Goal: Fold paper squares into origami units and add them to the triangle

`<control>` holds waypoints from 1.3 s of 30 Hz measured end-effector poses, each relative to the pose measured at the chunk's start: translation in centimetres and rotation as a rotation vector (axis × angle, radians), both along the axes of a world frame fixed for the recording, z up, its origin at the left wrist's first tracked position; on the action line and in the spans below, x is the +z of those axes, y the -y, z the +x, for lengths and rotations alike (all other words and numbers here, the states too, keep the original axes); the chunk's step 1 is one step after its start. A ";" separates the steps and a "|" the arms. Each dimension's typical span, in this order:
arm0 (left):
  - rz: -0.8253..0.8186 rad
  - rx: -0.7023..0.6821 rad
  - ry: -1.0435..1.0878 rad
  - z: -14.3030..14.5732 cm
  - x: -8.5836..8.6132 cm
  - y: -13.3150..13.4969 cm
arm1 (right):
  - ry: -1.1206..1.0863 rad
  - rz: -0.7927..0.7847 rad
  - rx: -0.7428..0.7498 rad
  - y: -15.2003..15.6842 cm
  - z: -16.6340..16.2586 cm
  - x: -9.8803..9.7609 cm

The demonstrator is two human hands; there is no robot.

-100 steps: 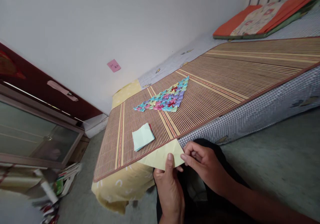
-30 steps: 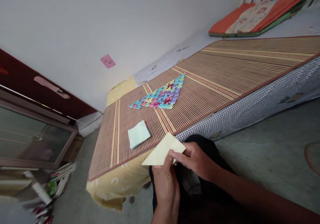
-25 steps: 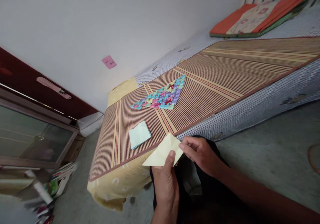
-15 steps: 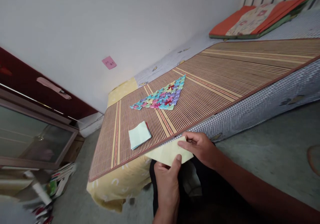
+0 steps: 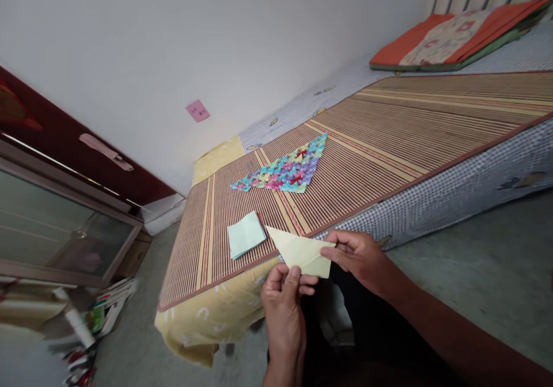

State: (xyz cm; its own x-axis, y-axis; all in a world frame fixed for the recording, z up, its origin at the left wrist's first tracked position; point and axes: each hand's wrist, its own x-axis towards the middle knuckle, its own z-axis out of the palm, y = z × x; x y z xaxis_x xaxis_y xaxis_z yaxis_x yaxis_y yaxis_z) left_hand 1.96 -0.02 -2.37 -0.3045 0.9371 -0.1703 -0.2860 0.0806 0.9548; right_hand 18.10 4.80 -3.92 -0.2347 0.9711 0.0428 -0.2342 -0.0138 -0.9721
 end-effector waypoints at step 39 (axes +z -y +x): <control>-0.125 -0.260 0.256 -0.3 2.1 -1.7 | 0.602 1.045 -0.092 1.2 1.6 1.6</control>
State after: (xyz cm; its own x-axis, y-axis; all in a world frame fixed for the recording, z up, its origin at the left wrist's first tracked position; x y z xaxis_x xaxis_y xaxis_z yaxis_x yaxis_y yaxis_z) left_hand 1.61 1.66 -0.23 0.0074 0.9448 -0.3276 -0.4688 0.2927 0.8334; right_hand 19.74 3.63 -2.32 -0.4190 0.5469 0.7248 0.3005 0.8368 -0.4577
